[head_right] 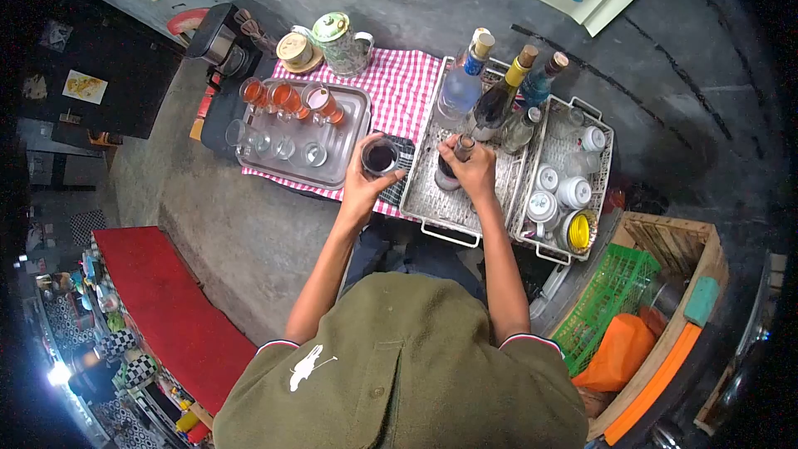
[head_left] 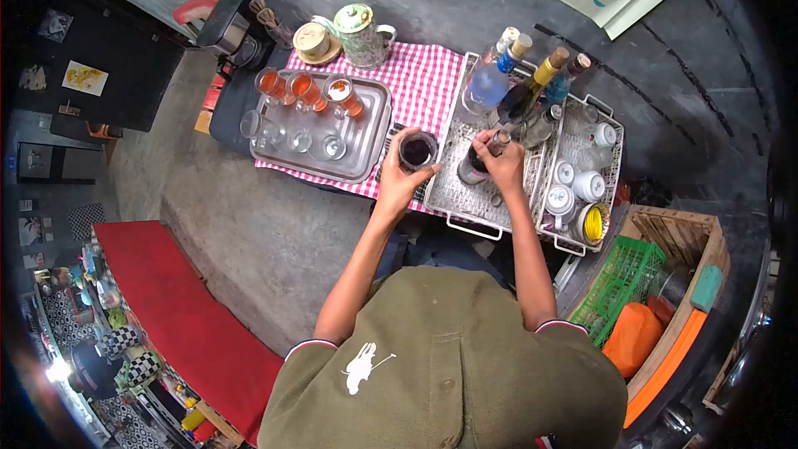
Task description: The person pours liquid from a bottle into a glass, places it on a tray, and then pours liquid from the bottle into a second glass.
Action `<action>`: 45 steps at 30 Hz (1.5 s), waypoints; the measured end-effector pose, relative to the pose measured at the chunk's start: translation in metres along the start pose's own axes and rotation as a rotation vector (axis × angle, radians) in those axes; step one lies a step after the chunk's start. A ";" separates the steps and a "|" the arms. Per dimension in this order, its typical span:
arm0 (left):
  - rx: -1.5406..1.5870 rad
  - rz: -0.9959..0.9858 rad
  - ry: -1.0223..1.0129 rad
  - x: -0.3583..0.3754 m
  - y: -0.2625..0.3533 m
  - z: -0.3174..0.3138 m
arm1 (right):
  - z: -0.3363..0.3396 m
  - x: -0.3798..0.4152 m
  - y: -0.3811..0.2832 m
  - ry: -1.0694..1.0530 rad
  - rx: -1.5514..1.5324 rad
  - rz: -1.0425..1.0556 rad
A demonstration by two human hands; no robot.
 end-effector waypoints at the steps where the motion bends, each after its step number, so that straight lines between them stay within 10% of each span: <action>1: 0.000 0.006 0.005 0.000 -0.001 -0.001 | -0.002 0.000 0.000 0.021 -0.011 0.023; 45: 0.106 0.028 0.015 0.046 0.009 0.005 | 0.064 -0.003 -0.124 0.079 -0.518 -0.079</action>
Point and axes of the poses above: each hand's wrist, its own x-axis away from the middle knuckle, its own z-axis out of the back of the hand, y = z × x, the point moved 7 cm from there along -x, towards the middle knuckle, and after that the axes turned 14 degrees about z, right-handed, at the moved point
